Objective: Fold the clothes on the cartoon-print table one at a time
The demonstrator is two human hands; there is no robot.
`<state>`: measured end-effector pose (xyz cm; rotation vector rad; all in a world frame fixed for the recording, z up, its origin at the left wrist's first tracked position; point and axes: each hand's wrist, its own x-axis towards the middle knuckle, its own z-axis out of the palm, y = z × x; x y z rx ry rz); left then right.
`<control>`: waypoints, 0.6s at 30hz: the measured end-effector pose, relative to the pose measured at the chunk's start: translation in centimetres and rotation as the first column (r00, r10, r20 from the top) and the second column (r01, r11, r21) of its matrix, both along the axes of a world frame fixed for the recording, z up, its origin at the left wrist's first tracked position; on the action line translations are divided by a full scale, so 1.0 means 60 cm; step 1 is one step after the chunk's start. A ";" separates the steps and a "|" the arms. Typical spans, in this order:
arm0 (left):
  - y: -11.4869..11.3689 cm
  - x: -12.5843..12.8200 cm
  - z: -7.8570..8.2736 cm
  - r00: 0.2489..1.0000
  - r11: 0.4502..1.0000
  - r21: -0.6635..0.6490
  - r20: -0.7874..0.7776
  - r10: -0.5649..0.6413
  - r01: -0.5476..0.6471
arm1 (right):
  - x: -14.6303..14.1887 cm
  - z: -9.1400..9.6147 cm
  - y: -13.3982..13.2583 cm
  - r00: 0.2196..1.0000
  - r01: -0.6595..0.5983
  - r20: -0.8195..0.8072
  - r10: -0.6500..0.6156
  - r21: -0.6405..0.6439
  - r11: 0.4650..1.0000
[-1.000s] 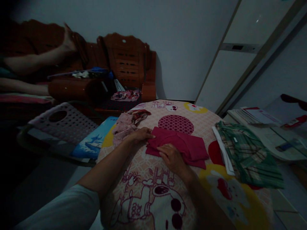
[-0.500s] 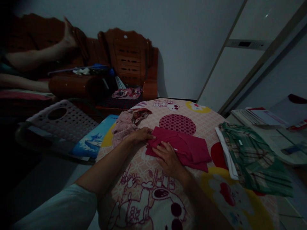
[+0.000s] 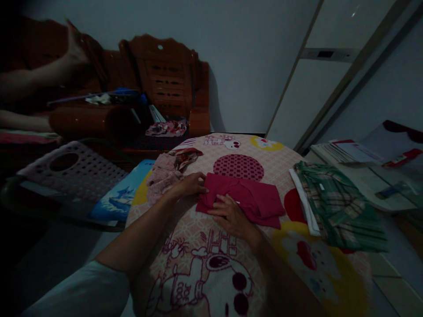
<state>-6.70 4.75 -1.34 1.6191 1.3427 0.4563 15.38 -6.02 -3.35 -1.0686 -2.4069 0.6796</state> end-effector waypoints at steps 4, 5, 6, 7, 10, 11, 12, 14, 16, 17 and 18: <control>0.002 -0.001 0.007 0.970 0.878 0.478 -0.225 0.091 0.029 | -0.008 0.007 -0.008 1.000 -0.004 -0.003 0.005 0.089 0.996; 0.000 0.003 0.011 0.971 0.825 0.564 -0.211 0.112 0.027 | -0.011 0.010 -0.010 0.999 0.017 -0.032 -0.013 0.124 0.992; -0.004 0.010 0.017 0.977 0.779 0.627 -0.178 0.114 0.023 | -0.012 0.015 -0.011 0.996 0.054 -0.078 -0.042 0.162 0.985; -0.010 0.019 0.024 0.985 0.747 0.665 -0.146 0.091 0.030 | -0.012 0.022 -0.012 0.987 0.108 -0.137 -0.082 0.198 0.974; -0.033 0.062 0.047 0.989 0.709 0.690 -0.101 -0.110 0.149 | 0.010 0.048 -0.010 0.914 0.344 -0.306 -0.267 0.238 0.908; -0.040 0.080 0.053 0.974 0.696 0.684 -0.106 -0.202 0.219 | 0.025 0.058 -0.008 0.875 0.434 -0.334 -0.351 0.219 0.874; -0.047 0.099 0.056 0.947 0.672 0.677 -0.123 -0.298 0.299 | 0.044 0.066 -0.005 0.829 0.520 -0.342 -0.442 0.184 0.834; -0.056 0.138 0.056 0.868 0.592 0.667 -0.177 -0.465 0.453 | 0.089 0.079 0.002 0.741 0.649 -0.306 -0.597 0.104 0.753; -0.059 0.172 0.047 0.793 0.512 0.662 -0.213 -0.571 0.547 | 0.132 0.085 0.007 0.689 0.716 -0.222 -0.690 0.063 0.695; -0.059 0.187 0.038 0.766 0.487 0.661 -0.215 -0.606 0.571 | 0.151 0.086 0.008 0.682 0.727 -0.174 -0.711 0.055 0.684; -0.059 0.199 0.028 0.748 0.476 0.661 -0.203 -0.631 0.581 | 0.165 0.086 0.008 0.686 0.725 -0.127 -0.716 0.046 0.687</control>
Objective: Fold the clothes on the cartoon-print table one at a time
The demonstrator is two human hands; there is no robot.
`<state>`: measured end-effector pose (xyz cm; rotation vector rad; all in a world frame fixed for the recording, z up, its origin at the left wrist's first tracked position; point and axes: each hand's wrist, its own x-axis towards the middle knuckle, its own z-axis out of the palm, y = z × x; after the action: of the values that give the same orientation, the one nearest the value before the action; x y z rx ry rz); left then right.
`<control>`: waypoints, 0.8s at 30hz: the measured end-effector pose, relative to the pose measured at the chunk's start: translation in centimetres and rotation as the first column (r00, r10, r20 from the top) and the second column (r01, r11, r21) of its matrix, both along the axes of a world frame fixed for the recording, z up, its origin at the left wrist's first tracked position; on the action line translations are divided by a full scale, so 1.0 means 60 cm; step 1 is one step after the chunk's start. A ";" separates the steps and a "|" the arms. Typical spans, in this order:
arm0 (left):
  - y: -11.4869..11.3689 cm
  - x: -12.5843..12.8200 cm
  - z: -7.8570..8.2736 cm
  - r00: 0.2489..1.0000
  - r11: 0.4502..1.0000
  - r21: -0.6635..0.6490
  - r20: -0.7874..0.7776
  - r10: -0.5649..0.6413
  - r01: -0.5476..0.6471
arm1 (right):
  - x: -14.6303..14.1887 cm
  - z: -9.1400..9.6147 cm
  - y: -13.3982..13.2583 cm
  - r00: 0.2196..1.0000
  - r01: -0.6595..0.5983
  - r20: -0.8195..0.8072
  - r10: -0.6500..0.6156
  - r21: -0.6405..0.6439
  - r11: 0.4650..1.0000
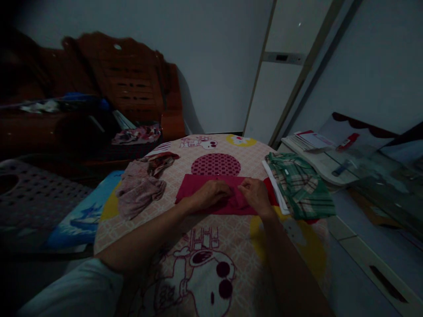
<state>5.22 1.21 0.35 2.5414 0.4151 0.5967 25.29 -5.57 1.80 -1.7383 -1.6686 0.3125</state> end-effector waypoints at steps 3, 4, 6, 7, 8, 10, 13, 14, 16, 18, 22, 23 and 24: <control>0.001 0.020 -0.034 0.998 0.998 -0.044 0.044 -0.034 0.036 | 0.018 -0.004 -0.003 0.996 -0.075 0.045 0.080 -0.105 0.992; 0.000 0.023 -0.045 0.998 0.998 -0.048 0.058 -0.035 0.038 | 0.017 -0.006 -0.003 0.992 -0.100 0.057 0.109 -0.133 0.986; -0.003 0.023 -0.061 0.996 0.999 -0.037 0.086 -0.014 0.017 | 0.006 -0.010 -0.003 0.986 -0.113 0.103 0.134 -0.186 0.976; -0.004 0.023 -0.066 0.995 1.000 -0.027 0.099 0.000 0.002 | -0.001 -0.012 -0.003 0.981 -0.103 0.137 0.134 -0.214 0.971; -0.005 0.022 -0.070 0.994 1.000 -0.018 0.110 0.015 -0.013 | -0.007 -0.014 -0.002 0.976 -0.082 0.175 0.127 -0.240 0.967; -0.007 0.022 -0.073 0.993 0.999 -0.005 0.115 0.037 -0.037 | -0.017 -0.018 -0.001 0.963 -0.042 0.244 0.111 -0.272 0.961; -0.007 0.025 -0.073 0.994 0.999 -0.002 0.100 0.048 -0.048 | -0.019 -0.023 0.000 0.944 -0.039 0.307 0.125 -0.272 0.962; -0.007 0.026 -0.072 0.994 0.999 -0.012 0.101 0.048 -0.047 | -0.018 -0.025 0.001 0.938 -0.047 0.318 0.134 -0.267 0.963; -0.007 0.026 -0.068 0.992 0.998 -0.047 0.118 0.034 -0.029 | -0.013 -0.029 0.002 0.935 -0.050 0.327 0.136 -0.257 0.965; -0.009 0.024 -0.062 0.990 0.997 -0.078 0.138 0.004 0.007 | -0.009 -0.031 0.003 0.944 -0.043 0.306 0.121 -0.250 0.967; -0.017 0.020 -0.050 0.990 0.995 -0.069 0.130 -0.058 0.067 | -0.004 -0.032 0.007 0.966 -0.045 0.237 0.104 -0.243 0.969; -0.018 0.020 -0.048 0.991 0.995 -0.057 0.108 -0.077 0.083 | -0.003 -0.033 0.007 0.968 -0.045 0.230 0.101 -0.237 0.971; -0.020 0.020 -0.046 0.992 0.994 -0.043 0.079 -0.096 0.099 | -0.002 -0.034 0.008 0.970 -0.046 0.224 0.098 -0.228 0.973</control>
<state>6.41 0.01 -2.43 2.4695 0.2725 0.6383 25.18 -5.09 -0.23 -1.9426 -1.9317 0.3490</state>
